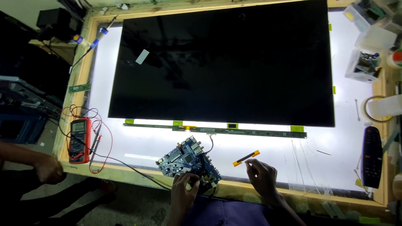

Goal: Repairing a television by connecting a circuit board to the display panel and testing it

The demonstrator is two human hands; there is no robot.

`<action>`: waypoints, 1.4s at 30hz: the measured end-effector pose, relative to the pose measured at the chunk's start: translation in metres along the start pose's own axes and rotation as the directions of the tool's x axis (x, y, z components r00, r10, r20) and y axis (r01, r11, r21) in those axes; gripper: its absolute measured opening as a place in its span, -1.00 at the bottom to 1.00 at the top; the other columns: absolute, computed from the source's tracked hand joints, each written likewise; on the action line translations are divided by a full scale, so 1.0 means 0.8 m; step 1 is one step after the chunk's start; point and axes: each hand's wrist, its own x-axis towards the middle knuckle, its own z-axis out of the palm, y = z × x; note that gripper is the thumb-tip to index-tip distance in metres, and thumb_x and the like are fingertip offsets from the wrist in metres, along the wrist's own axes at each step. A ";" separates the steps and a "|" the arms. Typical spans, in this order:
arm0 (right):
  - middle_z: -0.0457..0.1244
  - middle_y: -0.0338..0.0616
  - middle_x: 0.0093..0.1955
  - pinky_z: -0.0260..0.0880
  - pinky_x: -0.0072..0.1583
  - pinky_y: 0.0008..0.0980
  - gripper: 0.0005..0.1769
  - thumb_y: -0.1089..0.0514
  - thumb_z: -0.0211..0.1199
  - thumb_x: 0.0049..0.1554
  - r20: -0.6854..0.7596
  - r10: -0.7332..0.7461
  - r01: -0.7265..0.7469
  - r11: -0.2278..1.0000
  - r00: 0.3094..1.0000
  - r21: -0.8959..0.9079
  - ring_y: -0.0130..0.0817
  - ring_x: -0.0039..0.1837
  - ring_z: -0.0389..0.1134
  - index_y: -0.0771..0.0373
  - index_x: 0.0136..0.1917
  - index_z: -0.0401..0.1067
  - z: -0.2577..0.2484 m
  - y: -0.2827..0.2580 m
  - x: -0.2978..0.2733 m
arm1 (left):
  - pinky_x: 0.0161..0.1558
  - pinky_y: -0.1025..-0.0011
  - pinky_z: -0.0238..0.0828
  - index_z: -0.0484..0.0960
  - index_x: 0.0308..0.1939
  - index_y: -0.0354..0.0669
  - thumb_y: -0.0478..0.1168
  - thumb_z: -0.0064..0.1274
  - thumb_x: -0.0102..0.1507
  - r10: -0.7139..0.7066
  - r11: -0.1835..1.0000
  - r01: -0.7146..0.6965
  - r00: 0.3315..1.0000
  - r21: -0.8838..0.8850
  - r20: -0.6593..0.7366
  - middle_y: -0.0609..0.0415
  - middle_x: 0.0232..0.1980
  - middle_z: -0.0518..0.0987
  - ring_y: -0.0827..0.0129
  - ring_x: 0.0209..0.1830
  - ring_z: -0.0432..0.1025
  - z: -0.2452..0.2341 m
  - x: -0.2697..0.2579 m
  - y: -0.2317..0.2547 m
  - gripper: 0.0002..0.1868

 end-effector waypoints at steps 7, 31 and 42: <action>0.10 -0.45 -0.57 0.09 -0.39 -0.43 -0.95 0.15 0.19 0.09 -0.018 0.006 -0.006 1.000 1.000 0.004 -0.53 -0.52 0.13 0.01 -0.22 0.43 -0.006 -0.005 0.006 | -0.10 0.30 0.39 0.71 -0.27 0.13 -0.07 0.05 0.13 -0.030 0.999 0.029 0.999 0.028 0.035 0.32 -0.13 0.67 0.36 -0.01 0.40 0.006 0.003 -0.006 -0.83; 0.07 -0.44 -0.60 0.04 -0.41 -0.44 -0.94 0.10 0.19 0.06 -0.004 0.033 -0.033 0.999 0.999 -0.030 -0.52 -0.53 0.05 -0.06 -0.24 0.45 0.004 0.007 -0.005 | -0.06 0.31 0.32 0.68 -0.34 0.11 -0.12 0.08 0.12 0.085 0.996 -0.084 0.994 0.024 -0.062 0.29 -0.21 0.66 0.34 -0.11 0.43 0.014 0.004 -0.018 -0.91; 0.20 -0.48 -0.56 0.16 -0.40 -0.44 -0.95 0.11 0.21 0.04 -0.033 0.011 -0.011 1.000 0.999 -0.017 -0.53 -0.53 0.18 -0.07 -0.25 0.45 0.004 0.004 0.000 | -0.13 0.31 0.37 0.69 -0.31 0.16 -0.09 0.09 0.09 0.165 0.985 -0.160 0.983 0.070 -0.076 0.36 -0.22 0.68 0.32 -0.14 0.41 0.025 0.012 -0.051 -0.87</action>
